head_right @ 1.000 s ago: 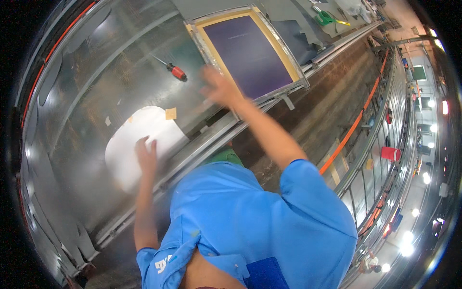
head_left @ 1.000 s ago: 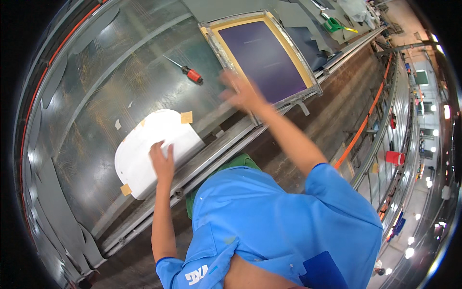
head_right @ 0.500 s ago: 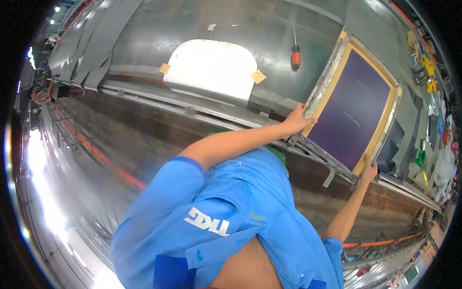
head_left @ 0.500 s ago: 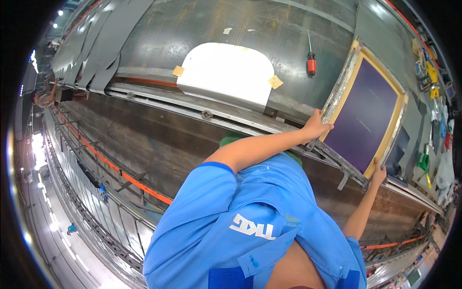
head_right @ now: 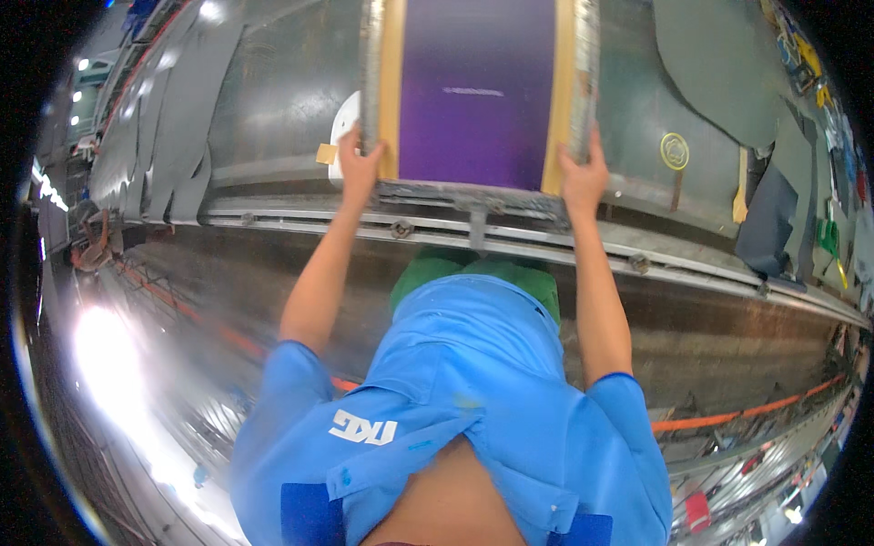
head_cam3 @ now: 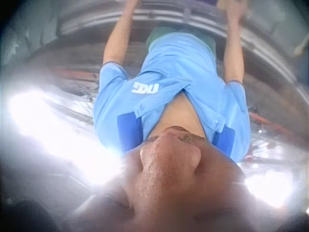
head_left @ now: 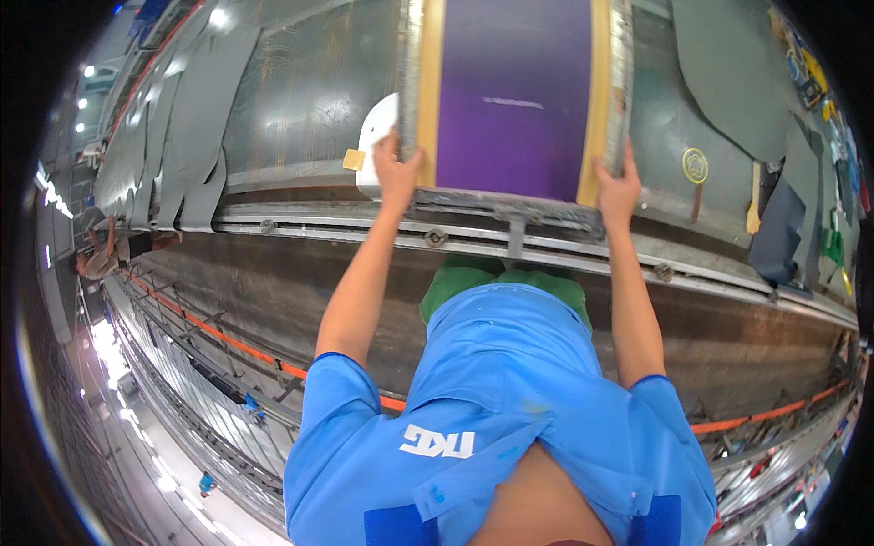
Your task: The person places a white snowboard base onto a metal jig and smooths it by hand. They then position a purple snowboard top sheet over the base, aligning it with the jig. Using a screwdriver and a metal rod, the person secures the top sheet to the jig by tightening clamps along the edges.
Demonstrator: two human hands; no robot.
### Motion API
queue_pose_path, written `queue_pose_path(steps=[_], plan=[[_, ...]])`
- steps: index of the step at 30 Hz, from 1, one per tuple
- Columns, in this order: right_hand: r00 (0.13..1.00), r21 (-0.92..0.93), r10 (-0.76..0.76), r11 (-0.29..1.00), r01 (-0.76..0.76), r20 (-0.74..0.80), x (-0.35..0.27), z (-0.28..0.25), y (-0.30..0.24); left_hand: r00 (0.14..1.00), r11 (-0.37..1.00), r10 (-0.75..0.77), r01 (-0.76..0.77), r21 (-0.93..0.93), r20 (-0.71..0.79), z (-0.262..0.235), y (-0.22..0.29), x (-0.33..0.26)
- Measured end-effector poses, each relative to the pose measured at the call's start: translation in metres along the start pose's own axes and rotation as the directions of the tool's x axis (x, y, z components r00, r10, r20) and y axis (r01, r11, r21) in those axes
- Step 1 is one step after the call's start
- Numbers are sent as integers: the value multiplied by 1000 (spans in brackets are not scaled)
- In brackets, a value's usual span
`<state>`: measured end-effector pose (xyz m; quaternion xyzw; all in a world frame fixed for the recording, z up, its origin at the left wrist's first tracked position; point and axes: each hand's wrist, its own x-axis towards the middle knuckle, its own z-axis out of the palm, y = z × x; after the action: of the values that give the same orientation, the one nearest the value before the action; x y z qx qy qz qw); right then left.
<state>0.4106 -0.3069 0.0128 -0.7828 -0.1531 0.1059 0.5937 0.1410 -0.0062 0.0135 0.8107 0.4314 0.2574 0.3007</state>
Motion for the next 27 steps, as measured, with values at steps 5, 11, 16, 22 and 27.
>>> queue_pose_path(steps=[5,11,16,22,27], plan=[[1000,-59,-5,998,5,4,-26,83,-3,992,984,-126,129,120,-29,-27,-71,2],[1000,-279,-13,960,6,-25,-44,102,6,993,979,-115,112,170,4,-29,-101,-4],[995,-475,-86,878,52,-50,-54,110,7,987,973,-147,133,189,63,-39,-102,-4],[995,-517,89,850,-95,-37,-56,115,7,987,944,-117,75,320,114,-37,-99,-2],[995,-545,96,835,-78,5,-55,110,10,987,932,-74,18,362,141,-44,-98,7]])
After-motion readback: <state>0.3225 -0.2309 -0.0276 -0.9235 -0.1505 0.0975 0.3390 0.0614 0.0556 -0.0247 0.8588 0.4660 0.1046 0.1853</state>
